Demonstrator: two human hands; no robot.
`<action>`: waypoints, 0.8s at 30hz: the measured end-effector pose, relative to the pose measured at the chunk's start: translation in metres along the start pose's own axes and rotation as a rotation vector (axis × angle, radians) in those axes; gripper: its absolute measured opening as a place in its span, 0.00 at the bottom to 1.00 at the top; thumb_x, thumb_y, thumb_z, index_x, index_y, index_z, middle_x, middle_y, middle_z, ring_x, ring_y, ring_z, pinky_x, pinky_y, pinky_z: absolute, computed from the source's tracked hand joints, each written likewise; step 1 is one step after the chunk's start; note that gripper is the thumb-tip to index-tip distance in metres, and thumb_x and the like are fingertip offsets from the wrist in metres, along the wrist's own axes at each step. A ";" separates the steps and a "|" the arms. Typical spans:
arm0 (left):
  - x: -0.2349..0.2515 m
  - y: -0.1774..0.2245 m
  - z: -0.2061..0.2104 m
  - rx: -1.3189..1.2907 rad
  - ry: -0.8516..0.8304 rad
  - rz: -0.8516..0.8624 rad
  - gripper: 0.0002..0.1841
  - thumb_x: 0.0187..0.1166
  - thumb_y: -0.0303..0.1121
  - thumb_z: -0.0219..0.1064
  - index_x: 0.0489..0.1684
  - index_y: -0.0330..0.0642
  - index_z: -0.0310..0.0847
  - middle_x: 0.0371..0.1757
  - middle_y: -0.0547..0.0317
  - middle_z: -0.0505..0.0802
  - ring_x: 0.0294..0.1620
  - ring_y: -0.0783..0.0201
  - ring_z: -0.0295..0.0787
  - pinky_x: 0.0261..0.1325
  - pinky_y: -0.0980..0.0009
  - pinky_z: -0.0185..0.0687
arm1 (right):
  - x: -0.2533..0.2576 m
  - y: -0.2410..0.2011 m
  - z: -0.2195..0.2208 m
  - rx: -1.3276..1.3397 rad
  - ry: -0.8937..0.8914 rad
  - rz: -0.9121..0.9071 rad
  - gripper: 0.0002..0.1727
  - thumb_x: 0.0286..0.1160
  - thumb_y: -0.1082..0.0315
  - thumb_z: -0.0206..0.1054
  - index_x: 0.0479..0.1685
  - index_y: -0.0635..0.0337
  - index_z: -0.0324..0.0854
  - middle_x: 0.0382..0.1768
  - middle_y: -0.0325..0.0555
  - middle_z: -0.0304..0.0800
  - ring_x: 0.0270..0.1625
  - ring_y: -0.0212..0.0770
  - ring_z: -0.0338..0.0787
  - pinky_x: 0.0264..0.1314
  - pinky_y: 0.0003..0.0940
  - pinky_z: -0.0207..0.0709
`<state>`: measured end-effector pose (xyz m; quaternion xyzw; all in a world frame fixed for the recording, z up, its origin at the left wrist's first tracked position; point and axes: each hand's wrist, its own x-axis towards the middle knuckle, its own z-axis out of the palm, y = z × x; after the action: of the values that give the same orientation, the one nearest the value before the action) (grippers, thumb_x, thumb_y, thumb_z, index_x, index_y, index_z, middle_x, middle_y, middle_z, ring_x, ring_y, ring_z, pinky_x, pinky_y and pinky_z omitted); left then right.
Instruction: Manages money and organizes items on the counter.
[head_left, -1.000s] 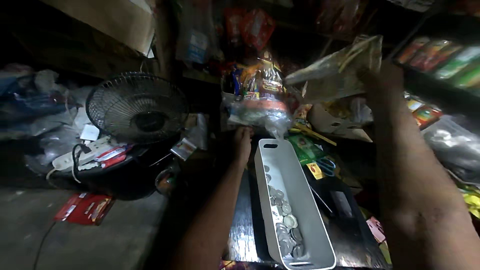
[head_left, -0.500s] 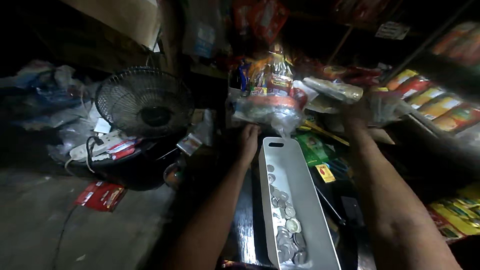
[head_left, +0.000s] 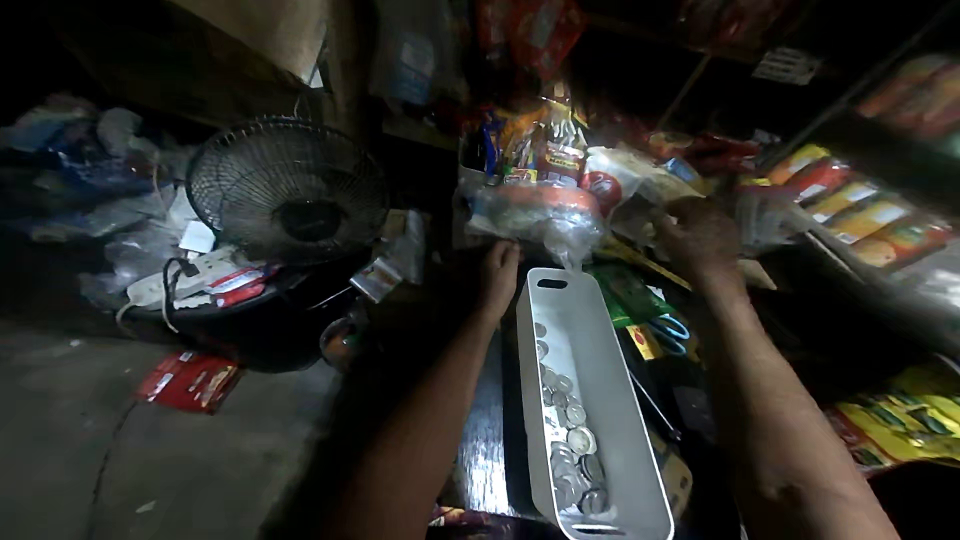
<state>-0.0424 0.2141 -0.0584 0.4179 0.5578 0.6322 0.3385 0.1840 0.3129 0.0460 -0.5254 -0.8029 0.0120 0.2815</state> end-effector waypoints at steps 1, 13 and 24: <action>0.001 -0.001 0.000 -0.005 -0.003 0.004 0.22 0.95 0.36 0.46 0.70 0.26 0.75 0.62 0.35 0.88 0.62 0.51 0.86 0.67 0.55 0.80 | -0.005 -0.012 0.002 0.079 0.008 -0.137 0.27 0.86 0.56 0.63 0.73 0.69 0.77 0.69 0.74 0.81 0.73 0.73 0.79 0.75 0.72 0.66; 0.002 0.002 -0.003 0.003 -0.020 -0.022 0.21 0.96 0.36 0.45 0.69 0.28 0.76 0.64 0.38 0.88 0.64 0.52 0.86 0.69 0.55 0.79 | 0.035 -0.075 0.064 -0.014 -0.220 -0.340 0.39 0.60 0.63 0.83 0.78 0.60 0.77 0.64 0.81 0.78 0.68 0.80 0.78 0.71 0.72 0.70; 0.004 -0.004 -0.002 -0.044 -0.013 0.019 0.20 0.95 0.34 0.45 0.66 0.26 0.77 0.61 0.37 0.88 0.62 0.52 0.85 0.67 0.56 0.79 | 0.024 -0.053 0.034 0.260 0.077 0.010 0.25 0.75 0.70 0.69 0.69 0.75 0.78 0.63 0.77 0.83 0.68 0.72 0.83 0.72 0.69 0.70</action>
<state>-0.0460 0.2171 -0.0619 0.4197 0.5374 0.6448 0.3454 0.1171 0.3187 0.0449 -0.4884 -0.7805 0.0973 0.3779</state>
